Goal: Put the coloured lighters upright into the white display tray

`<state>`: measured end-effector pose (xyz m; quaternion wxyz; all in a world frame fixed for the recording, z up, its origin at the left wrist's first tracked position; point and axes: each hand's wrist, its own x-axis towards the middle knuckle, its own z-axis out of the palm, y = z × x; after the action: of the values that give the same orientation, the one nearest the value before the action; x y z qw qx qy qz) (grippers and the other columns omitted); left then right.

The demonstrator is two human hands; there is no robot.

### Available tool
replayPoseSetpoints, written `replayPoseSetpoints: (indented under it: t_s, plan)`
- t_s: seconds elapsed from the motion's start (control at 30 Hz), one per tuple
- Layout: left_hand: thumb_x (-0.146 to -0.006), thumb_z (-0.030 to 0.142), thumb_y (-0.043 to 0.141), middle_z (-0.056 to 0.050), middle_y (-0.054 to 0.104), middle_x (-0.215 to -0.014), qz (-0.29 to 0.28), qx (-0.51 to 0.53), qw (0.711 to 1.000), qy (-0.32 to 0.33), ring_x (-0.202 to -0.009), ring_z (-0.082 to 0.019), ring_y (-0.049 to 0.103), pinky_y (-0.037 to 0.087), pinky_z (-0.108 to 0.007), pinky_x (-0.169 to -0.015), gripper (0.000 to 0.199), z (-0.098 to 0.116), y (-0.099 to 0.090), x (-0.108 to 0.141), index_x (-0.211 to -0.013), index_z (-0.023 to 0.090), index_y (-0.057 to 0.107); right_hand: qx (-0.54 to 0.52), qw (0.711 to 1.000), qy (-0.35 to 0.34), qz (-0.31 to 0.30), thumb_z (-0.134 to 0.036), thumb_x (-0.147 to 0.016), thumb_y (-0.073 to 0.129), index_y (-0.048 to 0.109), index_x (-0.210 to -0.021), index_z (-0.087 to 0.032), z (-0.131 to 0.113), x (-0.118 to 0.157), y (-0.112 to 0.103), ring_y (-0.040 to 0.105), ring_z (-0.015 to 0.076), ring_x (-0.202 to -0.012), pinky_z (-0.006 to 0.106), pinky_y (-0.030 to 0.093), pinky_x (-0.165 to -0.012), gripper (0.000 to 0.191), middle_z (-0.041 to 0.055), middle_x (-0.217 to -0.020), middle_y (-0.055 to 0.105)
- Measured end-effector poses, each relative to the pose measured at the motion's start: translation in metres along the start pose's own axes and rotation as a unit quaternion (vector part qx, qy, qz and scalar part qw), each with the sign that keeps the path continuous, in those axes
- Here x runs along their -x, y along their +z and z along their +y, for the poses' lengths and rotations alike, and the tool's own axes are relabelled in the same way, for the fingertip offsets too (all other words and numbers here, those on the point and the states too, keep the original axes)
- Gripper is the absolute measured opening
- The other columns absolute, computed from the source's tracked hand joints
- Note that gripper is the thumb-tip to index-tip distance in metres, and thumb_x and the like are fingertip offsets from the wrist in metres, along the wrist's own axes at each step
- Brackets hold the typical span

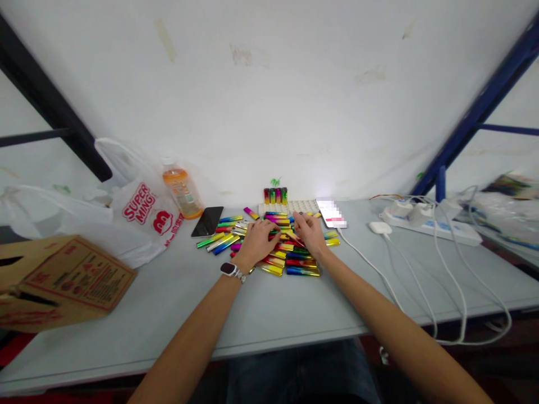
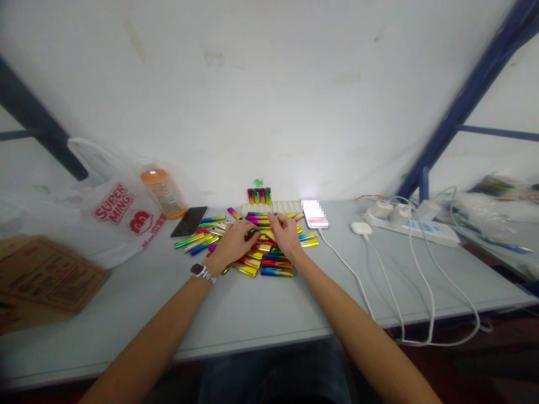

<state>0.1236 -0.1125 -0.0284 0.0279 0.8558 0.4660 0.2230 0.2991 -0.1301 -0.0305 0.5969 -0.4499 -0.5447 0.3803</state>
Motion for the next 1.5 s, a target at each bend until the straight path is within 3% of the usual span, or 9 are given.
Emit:
replayPoseSetpoints:
  t_s: [0.27,0.57,0.77,1.1,1.33,1.5]
  plan:
    - [-0.097,0.033,0.055,-0.006,0.072,-0.109,0.004,0.003,1.000,0.000,-0.107,-0.027,0.061,0.043,-0.044,-0.095,0.020,0.0007,0.0007,0.0000,-0.102,0.021,0.070,0.072,0.996,-0.038,0.034,-0.043,-0.090,0.050,0.040,-0.057,-0.024,0.0067,-0.0029,0.0003,0.035,0.0120,-0.050,0.028,0.027,-0.051,0.039,-0.0047,-0.050,0.038]
    - [-0.096,0.033,0.055,-0.007,0.072,-0.109,0.001,-0.002,1.000,0.003,-0.106,-0.027,0.061,0.043,-0.044,-0.094,0.020,0.0012,-0.0006,0.0000,-0.102,0.021,0.070,0.055,0.998,-0.035,-0.006,-0.066,-0.089,0.052,0.040,-0.061,-0.023,0.0058,0.0029,0.0027,0.034,0.0122,-0.053,0.028,0.026,-0.051,0.053,-0.0043,-0.054,0.038]
    - [-0.096,0.034,0.055,-0.006,0.072,-0.108,-0.002,0.000,1.000,-0.003,-0.105,-0.027,0.061,0.042,-0.044,-0.097,0.020,0.0020,-0.0002,0.0000,-0.100,0.021,0.069,0.051,0.998,-0.032,-0.004,-0.073,-0.086,0.053,0.041,-0.061,-0.023,0.0072,0.0030,0.0023,0.033,0.0123,-0.053,0.029,0.025,-0.050,0.057,-0.0042,-0.053,0.037]
    - [-0.096,0.035,0.054,-0.006,0.072,-0.109,-0.001,-0.003,1.000,0.000,-0.106,-0.027,0.060,0.042,-0.043,-0.095,0.020,0.0017,-0.0005,0.0008,-0.101,0.021,0.069,0.060,0.997,-0.037,-0.003,-0.068,-0.089,0.052,0.043,-0.062,-0.023,0.0028,0.0047,0.0018,0.034,0.0125,-0.053,0.028,0.027,-0.050,0.053,-0.0043,-0.053,0.037]
    - [-0.097,0.035,0.053,-0.007,0.071,-0.109,-0.002,0.003,1.000,-0.003,-0.106,-0.027,0.060,0.043,-0.043,-0.096,0.022,0.0031,-0.0018,0.0004,-0.102,0.021,0.070,0.101,0.994,-0.033,0.030,-0.051,-0.091,0.049,0.038,-0.060,-0.024,0.0054,0.0006,0.0034,0.036,0.0132,-0.053,0.028,0.028,-0.049,0.043,-0.0038,-0.053,0.038]
    - [-0.098,0.037,0.053,-0.007,0.071,-0.108,-0.004,0.003,1.000,-0.003,-0.106,-0.027,0.060,0.042,-0.044,-0.097,0.023,0.0032,-0.0021,0.0003,-0.101,0.021,0.070,0.078,0.996,-0.038,0.014,-0.059,-0.090,0.055,0.041,-0.073,-0.024,0.0037,0.0025,0.0042,0.035,0.0117,-0.054,0.025,0.029,-0.049,0.041,-0.0065,-0.059,0.037]
